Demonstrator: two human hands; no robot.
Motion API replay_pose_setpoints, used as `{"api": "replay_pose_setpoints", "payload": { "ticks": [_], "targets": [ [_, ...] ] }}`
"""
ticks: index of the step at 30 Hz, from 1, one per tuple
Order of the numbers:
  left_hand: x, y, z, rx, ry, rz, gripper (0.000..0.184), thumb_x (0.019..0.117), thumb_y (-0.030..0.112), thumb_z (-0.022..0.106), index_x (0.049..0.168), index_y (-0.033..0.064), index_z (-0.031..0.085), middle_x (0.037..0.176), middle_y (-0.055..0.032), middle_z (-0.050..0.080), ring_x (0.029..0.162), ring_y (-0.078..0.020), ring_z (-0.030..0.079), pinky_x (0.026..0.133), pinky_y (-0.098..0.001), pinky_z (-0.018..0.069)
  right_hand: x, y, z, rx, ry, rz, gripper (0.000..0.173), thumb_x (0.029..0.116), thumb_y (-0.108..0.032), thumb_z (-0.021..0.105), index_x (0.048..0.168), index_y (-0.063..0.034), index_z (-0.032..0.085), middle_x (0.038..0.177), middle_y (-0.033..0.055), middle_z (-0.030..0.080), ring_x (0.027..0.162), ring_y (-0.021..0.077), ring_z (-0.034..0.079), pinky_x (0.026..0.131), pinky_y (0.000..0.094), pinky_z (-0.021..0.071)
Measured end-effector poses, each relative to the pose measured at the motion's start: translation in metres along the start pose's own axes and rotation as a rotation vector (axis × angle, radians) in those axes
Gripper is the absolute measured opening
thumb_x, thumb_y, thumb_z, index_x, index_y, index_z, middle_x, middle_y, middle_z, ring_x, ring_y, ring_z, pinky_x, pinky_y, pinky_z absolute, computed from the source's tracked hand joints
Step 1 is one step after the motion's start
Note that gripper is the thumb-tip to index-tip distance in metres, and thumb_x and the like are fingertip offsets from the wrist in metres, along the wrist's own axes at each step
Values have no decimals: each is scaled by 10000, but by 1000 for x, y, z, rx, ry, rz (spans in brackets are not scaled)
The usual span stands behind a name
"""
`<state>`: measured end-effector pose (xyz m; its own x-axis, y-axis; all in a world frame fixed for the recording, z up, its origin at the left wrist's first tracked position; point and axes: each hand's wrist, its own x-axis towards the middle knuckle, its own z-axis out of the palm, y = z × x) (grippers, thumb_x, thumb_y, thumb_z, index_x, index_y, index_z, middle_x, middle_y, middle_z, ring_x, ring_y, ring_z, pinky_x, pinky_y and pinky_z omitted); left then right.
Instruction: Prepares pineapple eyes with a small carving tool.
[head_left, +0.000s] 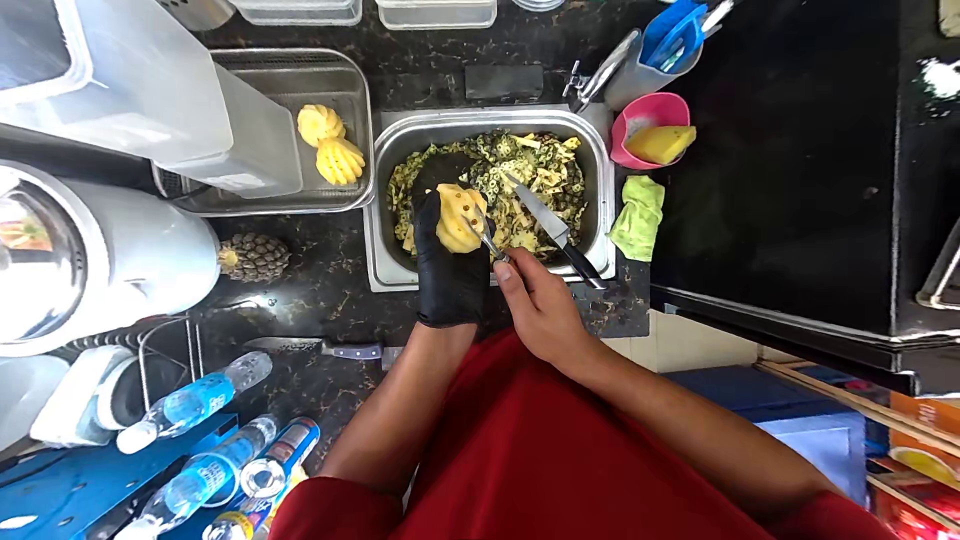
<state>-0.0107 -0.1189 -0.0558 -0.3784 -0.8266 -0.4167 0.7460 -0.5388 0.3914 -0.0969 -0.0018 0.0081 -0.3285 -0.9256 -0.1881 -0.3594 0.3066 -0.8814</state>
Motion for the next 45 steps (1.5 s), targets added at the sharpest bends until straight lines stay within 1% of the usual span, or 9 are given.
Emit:
{"api": "replay_pose_setpoints", "payload": {
  "ticks": [4, 7, 10, 14, 17, 19, 22, 33, 45],
  "targets": [
    [-1, 3, 0, 72, -11, 109, 348, 1079, 333, 475, 1367, 140, 508, 1214, -68, 628, 1117, -178, 632, 973, -403, 544, 1, -15, -10, 39, -107, 132, 344, 1097, -434, 412, 1095, -171, 634, 645, -44, 472, 539, 83, 480, 504, 282, 431],
    [-18, 13, 35, 162, 108, 167, 271, 1045, 261, 473, 1296, 166, 513, 1111, -61, 636, 999, -176, 649, 858, -380, 573, 0, -21, -14, 125, -164, 233, 354, 1099, -433, 402, 1038, -174, 636, 634, -39, 444, 526, 95, 455, 498, 283, 409],
    [-21, 6, 22, 189, 22, 198, 436, 989, 213, 604, 1397, 146, 463, 1190, -91, 639, 1045, -192, 660, 878, -386, 585, 3, -24, -15, 177, -168, 274, 385, 1108, -416, 379, 1060, -152, 654, 620, -20, 442, 507, 112, 442, 484, 290, 404],
    [-21, 5, 11, 117, -30, 155, 414, 934, 214, 698, 1297, 130, 519, 1126, -93, 670, 1008, -184, 684, 857, -373, 600, 4, -28, -19, 197, -204, 301, 390, 1109, -428, 367, 1058, -170, 655, 629, -19, 445, 513, 117, 438, 486, 293, 398],
    [-25, 11, 17, 109, -65, 0, 396, 981, 395, 649, 1274, 149, 548, 1123, -68, 677, 1046, -177, 672, 923, -372, 576, 4, -24, -16, 154, -160, 280, 369, 1103, -431, 387, 1044, -171, 641, 628, -23, 443, 519, 119, 450, 492, 301, 403],
    [-26, 18, 24, 88, -58, -176, 547, 1021, 625, 391, 1308, 176, 514, 1176, -63, 644, 1101, -185, 642, 943, -387, 562, 6, -20, -14, 119, -132, 276, 368, 1101, -436, 389, 1074, -171, 642, 637, -20, 453, 529, 121, 463, 505, 317, 417],
    [-7, 17, -6, -89, -106, -292, 795, 932, 788, 401, 1437, 178, 474, 1353, -141, 580, 1234, -299, 584, 1019, -531, 505, 5, -13, -13, 117, -125, 261, 366, 1101, -436, 398, 1066, -170, 648, 631, -22, 464, 520, 110, 465, 495, 305, 423],
    [-19, 17, 24, 30, -101, -84, 300, 976, 396, 600, 1168, 166, 591, 1055, -62, 682, 991, -182, 679, 867, -391, 587, -3, -5, -14, 161, -119, 171, 348, 1095, -397, 414, 1045, -154, 659, 615, -52, 438, 509, 74, 439, 486, 266, 400],
    [-10, 37, -15, 322, -344, -13, 577, 824, 264, 821, 1327, 175, 552, 1162, -66, 696, 1019, -182, 702, 854, -394, 616, -4, -16, -33, 285, -268, 219, 384, 1107, -369, 390, 1077, -134, 692, 634, -40, 468, 512, 79, 428, 479, 247, 380]
  ]
}}
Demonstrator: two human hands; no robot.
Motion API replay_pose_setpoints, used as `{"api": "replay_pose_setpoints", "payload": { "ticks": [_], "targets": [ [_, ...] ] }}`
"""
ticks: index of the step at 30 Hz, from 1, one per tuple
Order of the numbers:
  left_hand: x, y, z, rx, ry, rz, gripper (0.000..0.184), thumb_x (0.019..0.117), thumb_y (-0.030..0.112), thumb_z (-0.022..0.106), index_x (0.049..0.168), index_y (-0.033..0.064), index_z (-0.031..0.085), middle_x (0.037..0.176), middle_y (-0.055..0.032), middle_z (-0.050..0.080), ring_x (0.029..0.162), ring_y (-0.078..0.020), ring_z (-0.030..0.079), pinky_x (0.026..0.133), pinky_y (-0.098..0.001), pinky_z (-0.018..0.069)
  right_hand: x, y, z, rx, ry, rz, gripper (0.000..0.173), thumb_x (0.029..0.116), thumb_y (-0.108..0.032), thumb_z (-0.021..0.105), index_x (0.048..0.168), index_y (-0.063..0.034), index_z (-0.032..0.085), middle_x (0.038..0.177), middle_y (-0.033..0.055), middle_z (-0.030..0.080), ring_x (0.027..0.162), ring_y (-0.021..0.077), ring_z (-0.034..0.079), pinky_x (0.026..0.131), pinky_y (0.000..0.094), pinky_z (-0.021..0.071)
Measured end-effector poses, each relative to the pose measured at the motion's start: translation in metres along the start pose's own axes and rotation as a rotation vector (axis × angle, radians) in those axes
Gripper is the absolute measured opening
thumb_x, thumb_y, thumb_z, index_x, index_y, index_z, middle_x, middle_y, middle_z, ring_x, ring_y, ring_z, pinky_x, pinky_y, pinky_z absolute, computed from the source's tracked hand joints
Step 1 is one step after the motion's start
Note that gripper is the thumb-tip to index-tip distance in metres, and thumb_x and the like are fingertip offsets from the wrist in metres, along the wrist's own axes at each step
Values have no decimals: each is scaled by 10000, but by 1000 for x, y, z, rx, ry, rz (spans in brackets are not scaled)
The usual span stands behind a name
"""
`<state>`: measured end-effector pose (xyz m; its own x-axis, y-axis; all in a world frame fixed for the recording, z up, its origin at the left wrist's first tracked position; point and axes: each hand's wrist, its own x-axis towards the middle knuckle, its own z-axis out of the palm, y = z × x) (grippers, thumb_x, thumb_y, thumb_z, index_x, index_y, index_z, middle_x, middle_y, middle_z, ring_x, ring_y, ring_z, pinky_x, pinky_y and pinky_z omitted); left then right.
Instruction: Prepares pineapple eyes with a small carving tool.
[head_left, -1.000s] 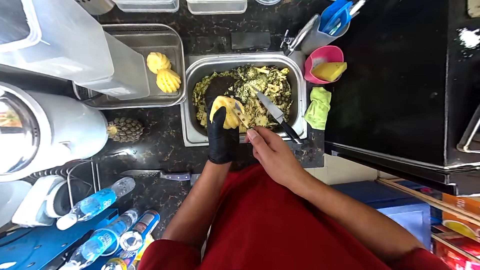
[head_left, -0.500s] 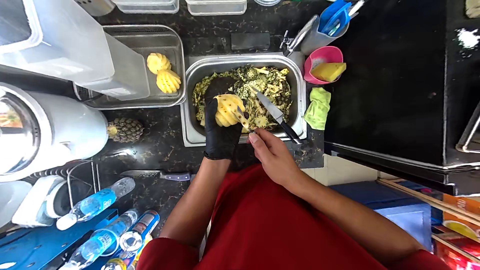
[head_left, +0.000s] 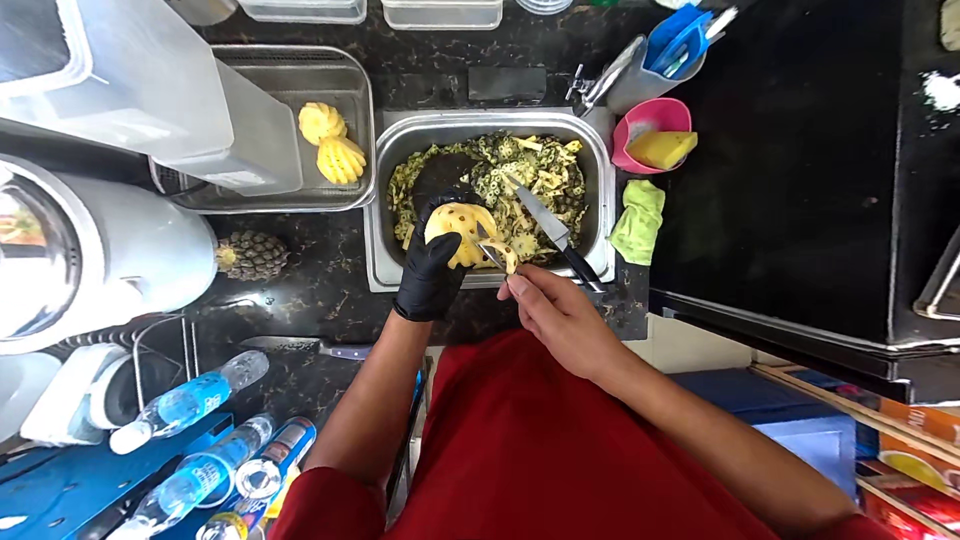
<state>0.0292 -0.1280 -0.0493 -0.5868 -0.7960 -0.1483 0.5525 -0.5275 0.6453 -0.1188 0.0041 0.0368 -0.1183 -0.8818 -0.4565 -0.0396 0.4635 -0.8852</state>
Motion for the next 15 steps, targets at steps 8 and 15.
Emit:
{"api": "replay_pose_setpoints", "payload": {
  "ticks": [8, 15],
  "targets": [
    [4, 9, -6, 74, -70, 65, 628, 795, 237, 840, 1346, 184, 543, 1203, -29, 678, 1050, -146, 681, 886, -350, 599, -3, -5, -1, 34, -29, 51, 388, 1106, -378, 396, 1100, -140, 703, 644, -41, 473, 509, 75, 423, 469, 232, 368],
    [2, 7, -2, 119, -126, 43, 573, 790, 223, 830, 1300, 205, 570, 1220, -18, 670, 1065, -149, 671, 891, -346, 593, -2, 4, 4, 43, 7, 23, 381, 1104, -359, 400, 1081, -129, 703, 639, -45, 480, 517, 70, 429, 483, 240, 379]
  ]
}}
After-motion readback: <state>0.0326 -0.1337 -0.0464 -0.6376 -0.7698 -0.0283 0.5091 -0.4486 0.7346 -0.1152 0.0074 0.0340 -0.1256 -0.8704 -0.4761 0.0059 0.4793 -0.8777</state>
